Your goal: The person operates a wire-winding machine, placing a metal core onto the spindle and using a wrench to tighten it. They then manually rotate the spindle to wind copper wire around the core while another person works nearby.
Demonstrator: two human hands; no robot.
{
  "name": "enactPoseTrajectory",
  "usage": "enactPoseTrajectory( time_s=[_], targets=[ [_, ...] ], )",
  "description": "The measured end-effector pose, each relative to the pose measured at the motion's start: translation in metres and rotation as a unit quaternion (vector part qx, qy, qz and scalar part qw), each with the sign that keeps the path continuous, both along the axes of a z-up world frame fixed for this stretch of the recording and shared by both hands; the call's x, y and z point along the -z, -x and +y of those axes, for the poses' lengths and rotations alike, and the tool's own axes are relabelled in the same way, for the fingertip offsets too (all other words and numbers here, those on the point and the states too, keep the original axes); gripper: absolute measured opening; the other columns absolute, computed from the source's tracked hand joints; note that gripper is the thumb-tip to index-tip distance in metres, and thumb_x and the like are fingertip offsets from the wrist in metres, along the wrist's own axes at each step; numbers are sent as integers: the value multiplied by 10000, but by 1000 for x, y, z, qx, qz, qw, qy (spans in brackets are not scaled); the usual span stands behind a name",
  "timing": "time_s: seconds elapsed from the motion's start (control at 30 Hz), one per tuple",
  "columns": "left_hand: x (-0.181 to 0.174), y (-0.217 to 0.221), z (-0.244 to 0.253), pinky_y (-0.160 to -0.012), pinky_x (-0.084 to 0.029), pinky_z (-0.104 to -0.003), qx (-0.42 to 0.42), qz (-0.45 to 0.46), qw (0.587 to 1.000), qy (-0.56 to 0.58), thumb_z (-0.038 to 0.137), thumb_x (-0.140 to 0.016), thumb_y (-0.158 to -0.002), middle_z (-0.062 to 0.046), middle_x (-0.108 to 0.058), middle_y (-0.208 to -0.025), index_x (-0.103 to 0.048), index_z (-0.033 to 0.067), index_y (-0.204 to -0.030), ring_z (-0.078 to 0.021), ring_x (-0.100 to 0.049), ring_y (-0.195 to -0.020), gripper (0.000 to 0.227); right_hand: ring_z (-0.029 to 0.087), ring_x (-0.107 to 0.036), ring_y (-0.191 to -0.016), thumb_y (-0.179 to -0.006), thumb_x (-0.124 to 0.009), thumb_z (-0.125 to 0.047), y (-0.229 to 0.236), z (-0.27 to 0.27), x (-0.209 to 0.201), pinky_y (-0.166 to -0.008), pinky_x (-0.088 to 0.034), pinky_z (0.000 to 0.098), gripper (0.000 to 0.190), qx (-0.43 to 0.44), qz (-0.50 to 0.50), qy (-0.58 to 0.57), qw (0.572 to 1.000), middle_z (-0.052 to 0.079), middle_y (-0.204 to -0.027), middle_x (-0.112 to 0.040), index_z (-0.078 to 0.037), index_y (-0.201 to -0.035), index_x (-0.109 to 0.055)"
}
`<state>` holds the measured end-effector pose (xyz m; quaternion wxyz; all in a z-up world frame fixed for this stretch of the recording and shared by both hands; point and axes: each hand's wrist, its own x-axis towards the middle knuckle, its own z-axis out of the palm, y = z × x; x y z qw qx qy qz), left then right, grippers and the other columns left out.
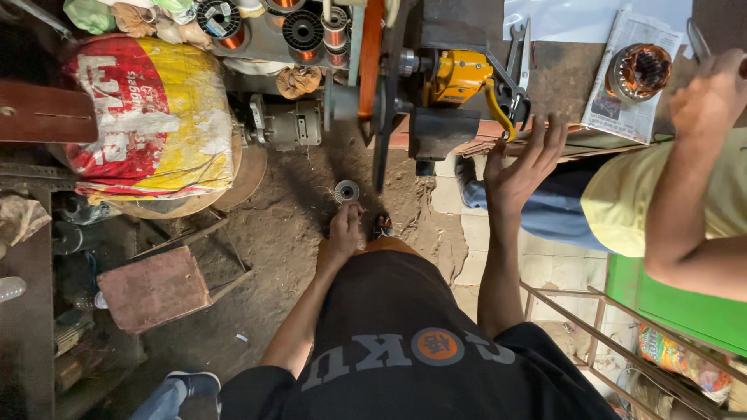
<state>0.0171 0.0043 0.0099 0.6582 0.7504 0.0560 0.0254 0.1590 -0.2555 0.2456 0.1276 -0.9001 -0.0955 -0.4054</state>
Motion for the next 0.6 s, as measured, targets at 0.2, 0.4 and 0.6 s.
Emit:
enactPoseTrajectory(
  time_s=[0.2, 0.4, 0.6],
  targets=[
    [-9, -6, -1, -713, -491, -328, -13, -28, 999, 12, 307, -393, -1141, -83, -594, -872, -574, 15, -1102, -160, -582, -753, 345, 388, -552, -1275, -1021, -640, 37, 24, 5, -27, -1098, -442, 482, 314, -37, -36, -143, 988, 164, -1338, -586, 5, -1329, -586],
    [-12, -11, -2, -587, -421, -318, -19, -4, 1000, 20, 246, -415, -1130, -50, -507, -754, -568, 27, -1077, -126, -476, -636, 272, 335, -629, -987, -1093, -551, -59, -44, -28, -36, -928, -462, 443, 164, -84, 11, -89, 992, 147, -983, -697, 6, -1101, -702],
    [-21, -21, 3, -576, -400, -315, -8, 39, 999, 33, 223, -417, -1128, -49, -470, -745, -576, 36, -1080, -116, -450, -633, 251, 306, -619, -697, -1189, -356, -198, -126, -53, -33, -704, -462, 428, 536, -150, 28, -93, 984, 126, -743, -670, -2, -801, -670]
  ],
)
